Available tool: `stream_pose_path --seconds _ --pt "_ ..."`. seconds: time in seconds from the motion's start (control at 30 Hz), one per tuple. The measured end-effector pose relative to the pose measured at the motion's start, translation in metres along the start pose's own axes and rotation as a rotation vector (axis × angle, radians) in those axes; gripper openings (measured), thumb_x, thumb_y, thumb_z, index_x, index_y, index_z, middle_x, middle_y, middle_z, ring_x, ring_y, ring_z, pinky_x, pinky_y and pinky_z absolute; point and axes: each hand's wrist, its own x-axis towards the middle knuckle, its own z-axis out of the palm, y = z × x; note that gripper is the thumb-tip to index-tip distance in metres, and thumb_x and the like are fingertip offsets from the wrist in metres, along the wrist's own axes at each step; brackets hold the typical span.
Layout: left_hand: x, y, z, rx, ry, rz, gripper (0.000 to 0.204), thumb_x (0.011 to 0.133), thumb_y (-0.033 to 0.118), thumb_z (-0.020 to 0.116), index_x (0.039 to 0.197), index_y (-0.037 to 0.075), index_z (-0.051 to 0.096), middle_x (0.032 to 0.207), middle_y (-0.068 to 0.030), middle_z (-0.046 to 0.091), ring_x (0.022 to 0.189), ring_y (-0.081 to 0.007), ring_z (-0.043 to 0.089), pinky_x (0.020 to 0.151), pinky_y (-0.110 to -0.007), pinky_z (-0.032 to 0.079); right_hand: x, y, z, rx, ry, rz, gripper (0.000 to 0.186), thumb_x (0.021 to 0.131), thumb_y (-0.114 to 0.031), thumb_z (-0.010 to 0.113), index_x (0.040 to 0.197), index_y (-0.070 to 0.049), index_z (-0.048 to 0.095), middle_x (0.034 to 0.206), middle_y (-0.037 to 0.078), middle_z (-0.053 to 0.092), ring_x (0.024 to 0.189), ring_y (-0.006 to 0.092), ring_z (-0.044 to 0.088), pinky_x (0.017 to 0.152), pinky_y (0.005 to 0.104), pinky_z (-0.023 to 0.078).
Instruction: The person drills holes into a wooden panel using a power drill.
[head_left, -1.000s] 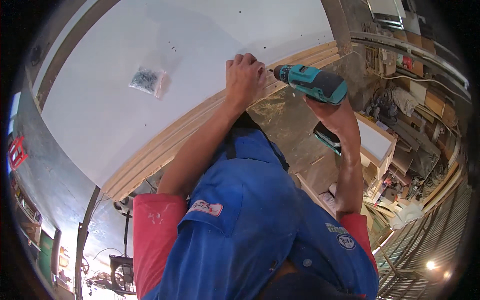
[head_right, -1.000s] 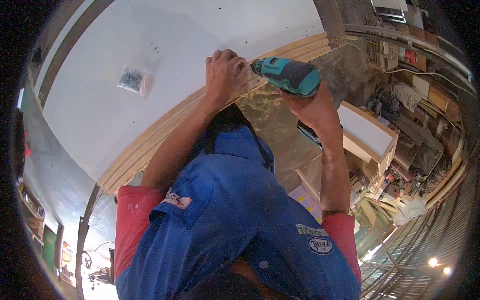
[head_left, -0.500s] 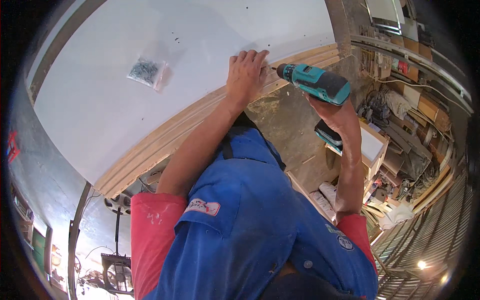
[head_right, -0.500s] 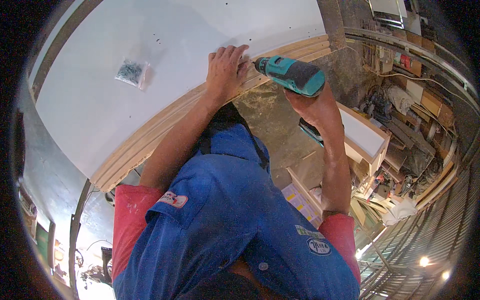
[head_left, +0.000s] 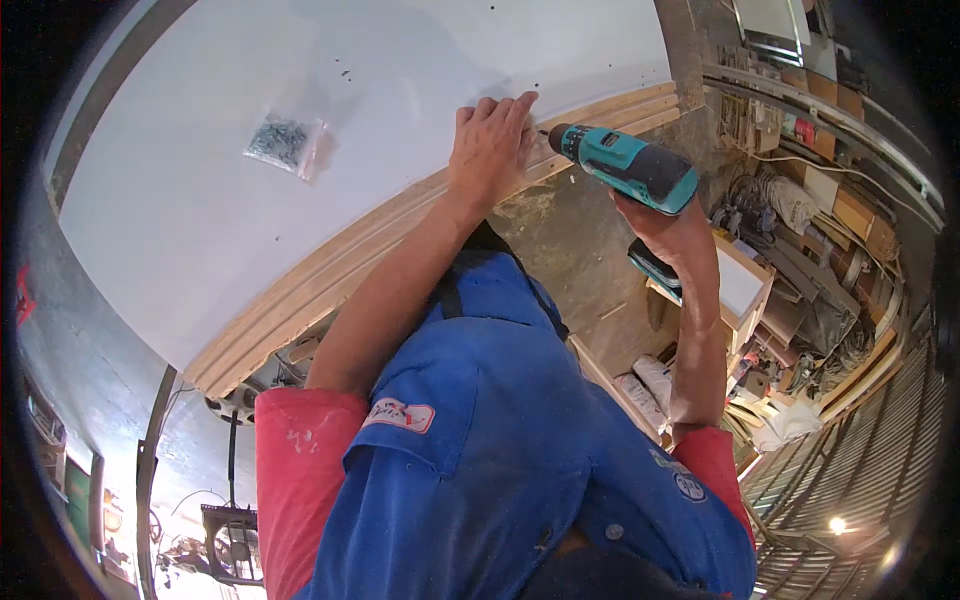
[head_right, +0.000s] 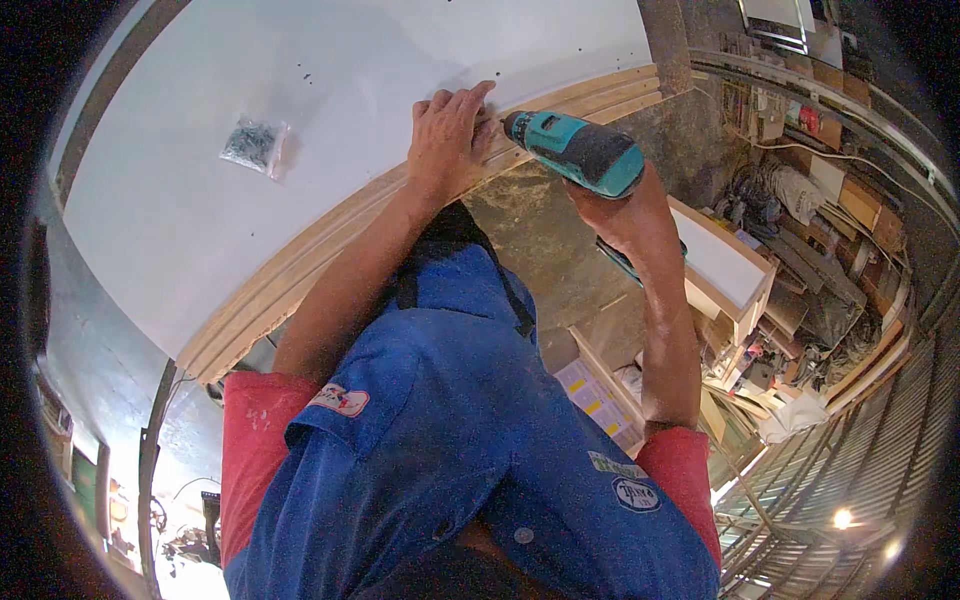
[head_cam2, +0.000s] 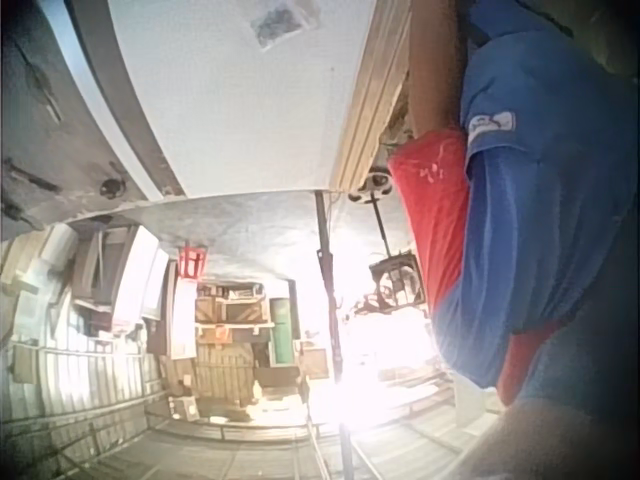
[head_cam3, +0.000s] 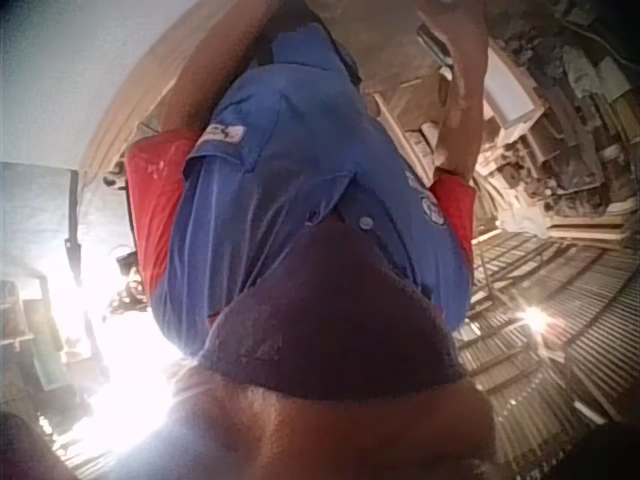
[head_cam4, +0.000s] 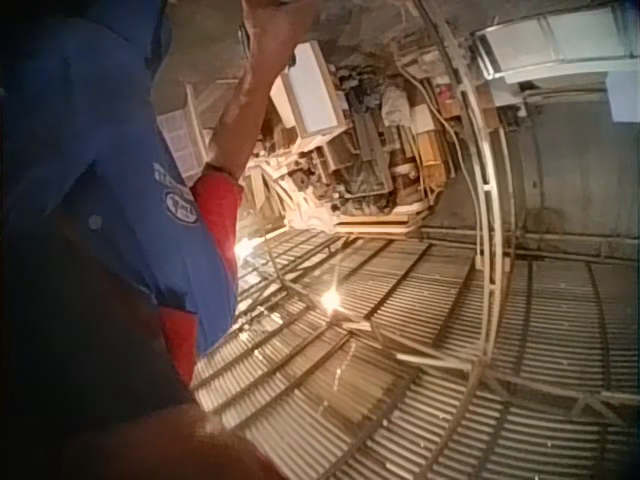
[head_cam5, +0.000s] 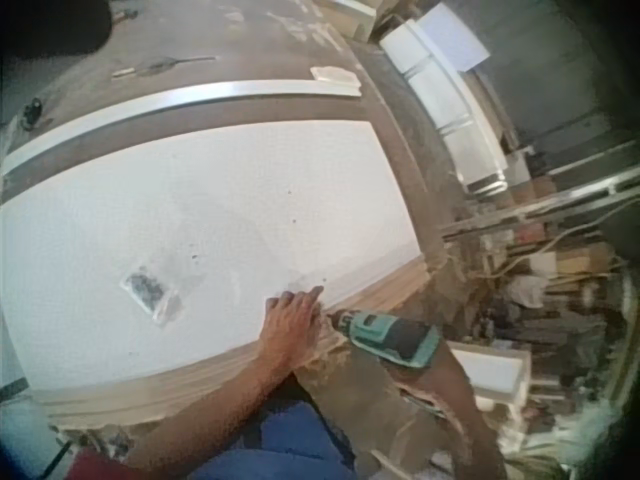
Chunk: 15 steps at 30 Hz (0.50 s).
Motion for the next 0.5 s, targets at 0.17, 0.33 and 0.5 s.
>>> stream_pose_path --seconds 0.17,0.33,0.5 --pt "0.000 -0.003 0.003 -0.043 0.012 0.002 0.053 0.090 0.015 0.070 0.141 0.013 0.054 0.102 -0.0055 0.068 0.101 -0.0275 0.059 0.094 -0.046 0.040 0.003 -0.002 -0.001 -0.054 -0.009 -0.080 0.039 0.086 -0.016 0.079 0.123 -0.006 0.071 0.111 0.011 0.077 0.103 0.0217 0.074 0.093 0.0362 0.056" --pt "0.000 -0.002 0.002 -0.033 0.028 0.012 0.052 0.091 0.015 0.069 0.141 0.013 0.054 0.101 -0.0051 0.068 0.100 -0.0268 0.060 0.094 -0.046 0.041 0.005 -0.002 -0.003 -0.039 -0.021 -0.047 0.042 0.085 -0.018 0.082 0.122 -0.005 0.070 0.110 0.011 0.077 0.100 0.0190 0.074 0.090 0.0347 0.057" --pt "0.000 -0.003 0.002 -0.035 0.027 0.016 0.050 0.091 0.014 0.069 0.139 0.013 0.056 0.100 -0.0051 0.068 0.099 -0.0266 0.061 0.093 -0.046 0.041 0.005 -0.008 -0.006 0.053 -0.087 -0.021 0.041 0.084 -0.023 0.086 0.119 -0.005 0.072 0.107 0.008 0.078 0.095 0.0155 0.072 0.087 0.0343 0.057"
